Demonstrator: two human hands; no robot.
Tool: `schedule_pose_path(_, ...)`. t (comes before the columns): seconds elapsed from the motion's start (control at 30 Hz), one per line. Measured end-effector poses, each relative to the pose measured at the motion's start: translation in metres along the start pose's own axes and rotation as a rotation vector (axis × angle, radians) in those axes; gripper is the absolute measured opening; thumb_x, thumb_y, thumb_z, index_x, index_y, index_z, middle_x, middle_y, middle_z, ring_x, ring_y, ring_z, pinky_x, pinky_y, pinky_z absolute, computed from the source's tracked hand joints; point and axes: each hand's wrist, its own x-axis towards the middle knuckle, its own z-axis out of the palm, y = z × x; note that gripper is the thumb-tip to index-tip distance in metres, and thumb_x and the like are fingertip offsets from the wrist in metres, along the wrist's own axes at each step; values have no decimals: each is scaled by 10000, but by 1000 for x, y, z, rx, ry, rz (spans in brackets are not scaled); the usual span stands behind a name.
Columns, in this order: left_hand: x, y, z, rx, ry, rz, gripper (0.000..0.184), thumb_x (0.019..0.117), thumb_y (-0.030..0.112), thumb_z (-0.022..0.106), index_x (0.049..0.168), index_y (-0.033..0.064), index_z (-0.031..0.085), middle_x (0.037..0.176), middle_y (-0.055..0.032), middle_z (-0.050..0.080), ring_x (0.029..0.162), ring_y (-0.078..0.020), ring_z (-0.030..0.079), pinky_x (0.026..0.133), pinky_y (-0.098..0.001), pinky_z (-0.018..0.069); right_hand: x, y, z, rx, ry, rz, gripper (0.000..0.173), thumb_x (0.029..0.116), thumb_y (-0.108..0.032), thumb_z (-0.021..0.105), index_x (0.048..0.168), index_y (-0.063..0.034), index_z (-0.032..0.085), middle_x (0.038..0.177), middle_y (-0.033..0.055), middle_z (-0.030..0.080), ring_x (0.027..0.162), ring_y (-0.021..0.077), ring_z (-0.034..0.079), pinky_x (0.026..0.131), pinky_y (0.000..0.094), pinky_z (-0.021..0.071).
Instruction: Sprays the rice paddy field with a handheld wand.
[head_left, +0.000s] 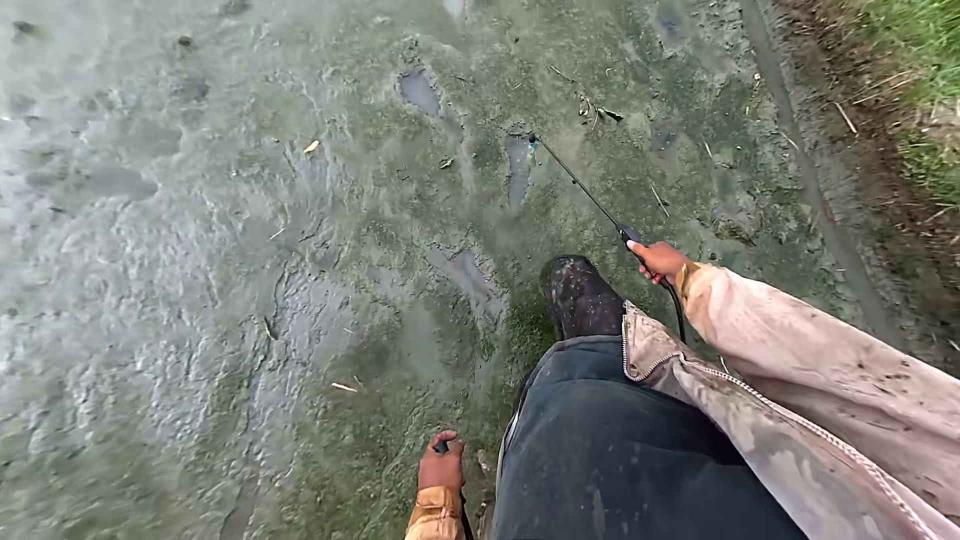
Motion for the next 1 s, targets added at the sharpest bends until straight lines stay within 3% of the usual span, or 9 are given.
schedule_pose_path(0.17,23,22,-22,-14,-9,-37,270,975,105,679,1237,44,652,794,-164,634,535,-219,540,511,-416,484,-4,32,-22,-92,-91,26,641,1021,-677,457,1157,-65,592,771,47,605,543,132,566,514,307,515)
schedule_pose_path(0.27,40,44,-34,-38,-1,-70,264,977,103,678,1233,38,651,798,-158,630,538,-211,533,518,-412,482,-21,60,-26,-298,-73,12,666,1041,-635,461,1148,4,616,820,124,617,632,227,595,616,433,537)
schedule_pose_path(0.37,58,75,-53,-38,15,-111,263,985,123,679,1233,40,648,782,-154,623,527,-211,533,509,-416,484,-17,40,-20,-460,-41,-25,658,1041,-613,480,1114,21,642,925,207,657,849,358,650,808,579,512)
schedule_pose_path(0.43,75,101,-65,-36,13,-136,259,983,110,674,1230,34,645,763,-148,617,506,-204,522,489,-403,475,3,2,-15,-456,-8,-70,661,1026,-640,483,1122,-6,641,943,205,660,884,375,656,825,600,509)
schedule_pose_path(0.57,115,162,-92,-45,-24,-143,283,990,110,665,1256,24,623,734,-126,608,498,-182,525,486,-378,482,53,-141,-14,-301,-38,-157,602,1062,-570,468,1290,-29,603,963,178,663,816,323,656,782,539,547)
schedule_pose_path(0.67,123,240,-143,-87,-16,-142,279,1018,129,635,1271,18,598,700,-89,582,478,-152,517,465,-340,486,96,-239,-15,-216,-54,-204,573,1068,-564,463,1263,-43,604,913,142,665,724,262,644,688,468,557)
schedule_pose_path(0.77,108,326,-200,-160,35,-106,204,1026,130,623,1197,21,598,584,-25,501,411,-111,466,404,-287,448,115,-321,-18,-72,-91,-227,561,1057,-571,491,1253,-60,612,850,97,642,667,203,616,631,390,546)
schedule_pose_path(0.9,79,417,-247,-225,141,29,192,993,121,652,1154,36,588,579,1,515,399,-87,458,390,-256,436,115,-384,-17,113,-179,-143,581,1039,-591,517,1301,-75,568,961,109,680,734,227,681,641,391,588)
schedule_pose_path(1.0,53,457,-271,-166,235,76,290,968,149,695,1198,32,562,636,-18,514,431,-100,466,414,-280,441,109,-401,-19,143,-187,-116,596,1020,-640,513,1249,-94,583,864,70,677,583,165,616,514,310,524)
